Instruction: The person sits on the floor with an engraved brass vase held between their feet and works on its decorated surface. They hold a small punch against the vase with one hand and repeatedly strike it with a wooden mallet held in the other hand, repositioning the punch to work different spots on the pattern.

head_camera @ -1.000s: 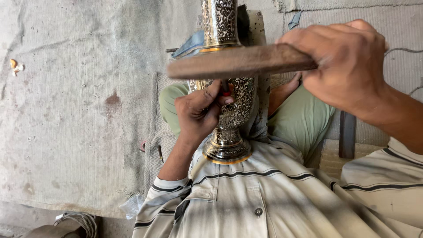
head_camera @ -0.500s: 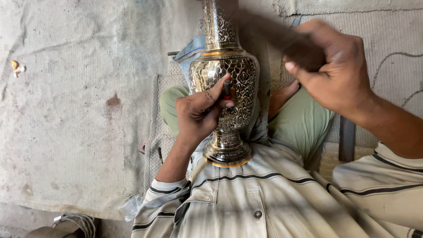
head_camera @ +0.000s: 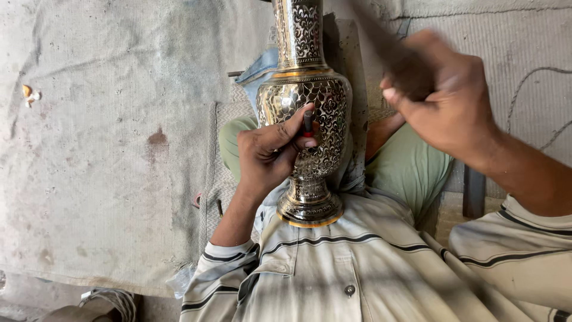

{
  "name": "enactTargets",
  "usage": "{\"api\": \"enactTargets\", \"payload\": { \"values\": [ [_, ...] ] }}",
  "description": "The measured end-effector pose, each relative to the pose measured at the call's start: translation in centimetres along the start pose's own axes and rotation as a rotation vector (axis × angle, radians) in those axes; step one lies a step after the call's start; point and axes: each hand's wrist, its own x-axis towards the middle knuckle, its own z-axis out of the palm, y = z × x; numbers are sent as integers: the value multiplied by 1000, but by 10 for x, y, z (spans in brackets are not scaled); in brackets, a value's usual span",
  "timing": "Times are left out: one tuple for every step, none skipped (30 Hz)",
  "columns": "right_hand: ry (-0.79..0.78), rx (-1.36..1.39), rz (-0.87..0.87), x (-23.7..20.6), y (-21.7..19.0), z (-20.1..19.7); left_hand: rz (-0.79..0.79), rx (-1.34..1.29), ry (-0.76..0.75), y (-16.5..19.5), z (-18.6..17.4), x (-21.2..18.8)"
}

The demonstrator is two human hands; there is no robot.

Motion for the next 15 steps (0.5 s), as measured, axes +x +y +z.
{"api": "enactTargets", "payload": {
  "values": [
    [11,-347,-227,0,1,0,33,-1,13,0,0,1],
    [23,-696,-450,0,3,-1,68,-1,24,0,0,2],
    [2,-401,-270,0,5,0,22,-7,1,0,-2,3],
    [-32,-101,-90,-1,7,3,-32,-12,-19,0,-3,2],
    [-71,202,91,-1,9,5,-88,-15,-42,0,-4,1],
    [-39,-101,-99,-1,11,6,-39,-19,-22,-1,-5,0],
    [-2,-409,-283,-1,13,5,15,-27,-7,-2,-5,0],
    [38,-725,-460,-1,15,4,76,-40,6,-5,-5,0],
    [34,-502,-357,-1,17,5,46,-73,-9,-7,-6,0],
    [24,-275,-254,-1,18,7,10,-107,-23,-9,-7,-2],
    [10,-48,-151,-1,20,8,-31,-143,-34,-11,-7,-3],
    [31,-234,-263,-2,21,9,-34,-124,-22,-12,-7,-5],
    [49,-419,-376,-2,22,9,-35,-102,-9,-13,-8,-7],
    [68,-607,-488,-3,23,10,-32,-82,4,-15,-9,-7],
    [53,-465,-379,-2,24,11,-21,-78,-10,-17,-10,-7]
  ]
}}
